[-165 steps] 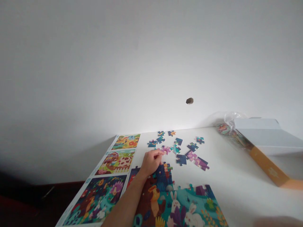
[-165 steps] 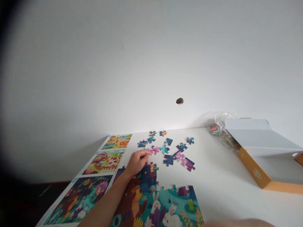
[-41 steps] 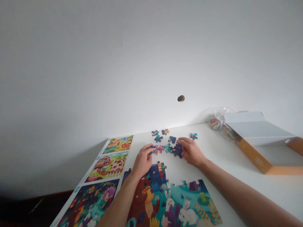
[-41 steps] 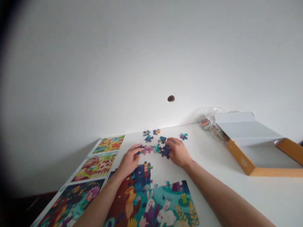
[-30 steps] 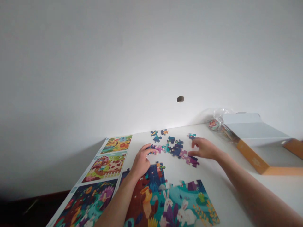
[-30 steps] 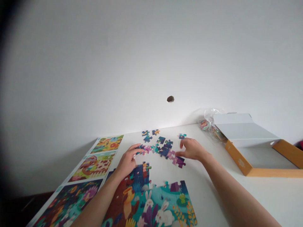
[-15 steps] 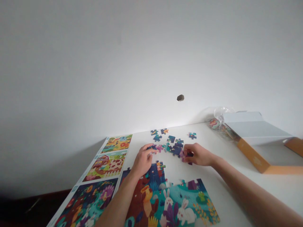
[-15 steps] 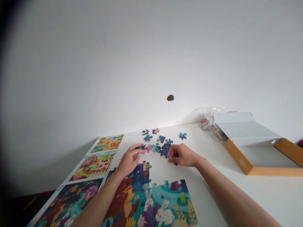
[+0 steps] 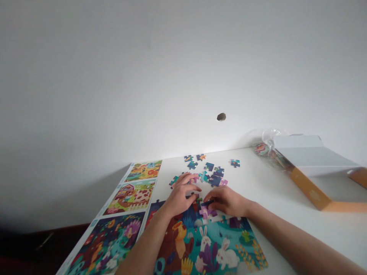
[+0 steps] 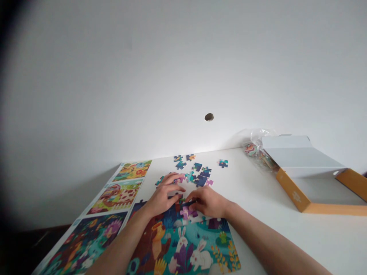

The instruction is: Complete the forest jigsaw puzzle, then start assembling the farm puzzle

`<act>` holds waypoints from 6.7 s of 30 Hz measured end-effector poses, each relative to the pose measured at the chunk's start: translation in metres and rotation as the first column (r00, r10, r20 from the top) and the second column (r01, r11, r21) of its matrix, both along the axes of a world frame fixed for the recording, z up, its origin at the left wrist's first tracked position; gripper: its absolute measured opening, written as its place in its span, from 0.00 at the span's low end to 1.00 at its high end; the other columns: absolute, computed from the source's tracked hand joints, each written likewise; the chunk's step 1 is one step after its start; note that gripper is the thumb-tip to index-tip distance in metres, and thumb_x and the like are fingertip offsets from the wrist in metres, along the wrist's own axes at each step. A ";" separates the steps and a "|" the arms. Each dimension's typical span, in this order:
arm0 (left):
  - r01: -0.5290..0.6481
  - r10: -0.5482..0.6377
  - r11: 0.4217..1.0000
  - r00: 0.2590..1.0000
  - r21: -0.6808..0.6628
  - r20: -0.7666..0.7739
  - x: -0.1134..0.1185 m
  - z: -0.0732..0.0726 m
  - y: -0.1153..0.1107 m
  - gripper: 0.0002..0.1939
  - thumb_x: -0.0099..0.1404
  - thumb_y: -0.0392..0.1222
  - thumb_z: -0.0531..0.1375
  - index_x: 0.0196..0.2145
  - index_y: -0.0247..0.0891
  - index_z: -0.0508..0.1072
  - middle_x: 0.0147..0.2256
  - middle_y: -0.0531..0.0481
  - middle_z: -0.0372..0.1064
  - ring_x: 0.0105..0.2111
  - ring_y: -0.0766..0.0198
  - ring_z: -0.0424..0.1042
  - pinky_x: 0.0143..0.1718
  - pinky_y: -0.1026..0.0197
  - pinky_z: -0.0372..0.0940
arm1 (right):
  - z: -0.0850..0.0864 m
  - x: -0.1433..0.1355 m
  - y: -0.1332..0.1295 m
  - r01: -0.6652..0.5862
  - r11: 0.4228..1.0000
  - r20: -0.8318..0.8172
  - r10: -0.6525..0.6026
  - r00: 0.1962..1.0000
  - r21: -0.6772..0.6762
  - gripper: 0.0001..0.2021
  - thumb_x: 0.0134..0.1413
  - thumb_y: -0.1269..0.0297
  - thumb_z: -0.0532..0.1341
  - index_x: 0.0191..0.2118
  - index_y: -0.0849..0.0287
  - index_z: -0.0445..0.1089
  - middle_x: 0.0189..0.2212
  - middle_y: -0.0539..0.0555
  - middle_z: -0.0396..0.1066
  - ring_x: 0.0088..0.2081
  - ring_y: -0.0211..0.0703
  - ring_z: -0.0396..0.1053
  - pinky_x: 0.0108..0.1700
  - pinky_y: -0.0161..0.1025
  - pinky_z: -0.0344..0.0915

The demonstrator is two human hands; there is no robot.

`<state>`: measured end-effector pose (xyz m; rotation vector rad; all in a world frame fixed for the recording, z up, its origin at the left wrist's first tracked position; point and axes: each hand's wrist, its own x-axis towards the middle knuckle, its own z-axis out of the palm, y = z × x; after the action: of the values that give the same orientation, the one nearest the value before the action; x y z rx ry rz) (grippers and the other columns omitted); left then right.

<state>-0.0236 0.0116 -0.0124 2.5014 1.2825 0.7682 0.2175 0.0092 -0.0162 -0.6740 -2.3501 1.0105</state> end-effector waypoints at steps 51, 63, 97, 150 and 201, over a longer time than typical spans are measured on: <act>0.020 -0.028 0.999 0.986 -0.050 -0.162 0.011 -0.004 -0.007 0.21 0.67 0.43 0.54 0.57 0.48 0.67 0.59 0.51 0.63 0.61 0.49 0.51 0.61 0.39 0.48 | 0.009 0.028 0.016 0.448 0.798 0.416 -0.595 0.688 0.402 0.11 0.50 0.61 0.67 0.39 0.57 0.70 0.39 0.56 0.71 0.46 0.53 0.67 0.48 0.44 0.53; 0.015 -0.024 0.999 0.982 -0.051 -0.189 0.008 -0.005 -0.006 0.20 0.67 0.45 0.56 0.56 0.48 0.69 0.59 0.52 0.63 0.62 0.48 0.50 0.61 0.39 0.49 | 0.014 0.031 0.021 0.442 0.876 0.329 -0.482 0.812 0.192 0.07 0.53 0.72 0.62 0.39 0.57 0.71 0.26 0.49 0.72 0.29 0.42 0.69 0.31 0.35 0.57; 0.012 -0.023 0.998 0.984 -0.063 -0.176 0.008 0.000 -0.007 0.20 0.63 0.45 0.59 0.53 0.50 0.71 0.59 0.52 0.64 0.60 0.50 0.56 0.61 0.42 0.51 | 0.000 0.024 0.036 0.704 0.492 0.218 -0.868 0.447 0.513 0.15 0.59 0.55 0.62 0.46 0.59 0.70 0.42 0.62 0.68 0.47 0.56 0.64 0.47 0.46 0.59; -0.601 0.608 0.793 0.771 0.098 -0.188 -0.010 -0.021 0.013 0.18 0.64 0.37 0.55 0.49 0.49 0.75 0.52 0.45 0.67 0.51 0.52 0.65 0.52 0.49 0.62 | -0.021 0.037 0.046 0.511 0.706 0.194 -0.660 0.726 0.491 0.14 0.57 0.53 0.63 0.48 0.49 0.73 0.52 0.58 0.64 0.54 0.55 0.59 0.54 0.53 0.54; -0.097 0.100 0.995 0.978 0.023 -0.183 0.008 -0.006 -0.002 0.23 0.60 0.49 0.62 0.53 0.46 0.72 0.59 0.47 0.63 0.62 0.44 0.50 0.61 0.37 0.49 | 0.001 0.012 0.023 0.201 0.863 0.226 -0.335 0.915 0.463 0.21 0.56 0.54 0.65 0.54 0.50 0.68 0.55 0.56 0.66 0.59 0.57 0.55 0.60 0.54 0.47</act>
<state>-0.0157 0.0092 -0.0189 2.5876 1.4763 0.5789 0.2292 0.0324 -0.0148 -0.9961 -2.5156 0.2532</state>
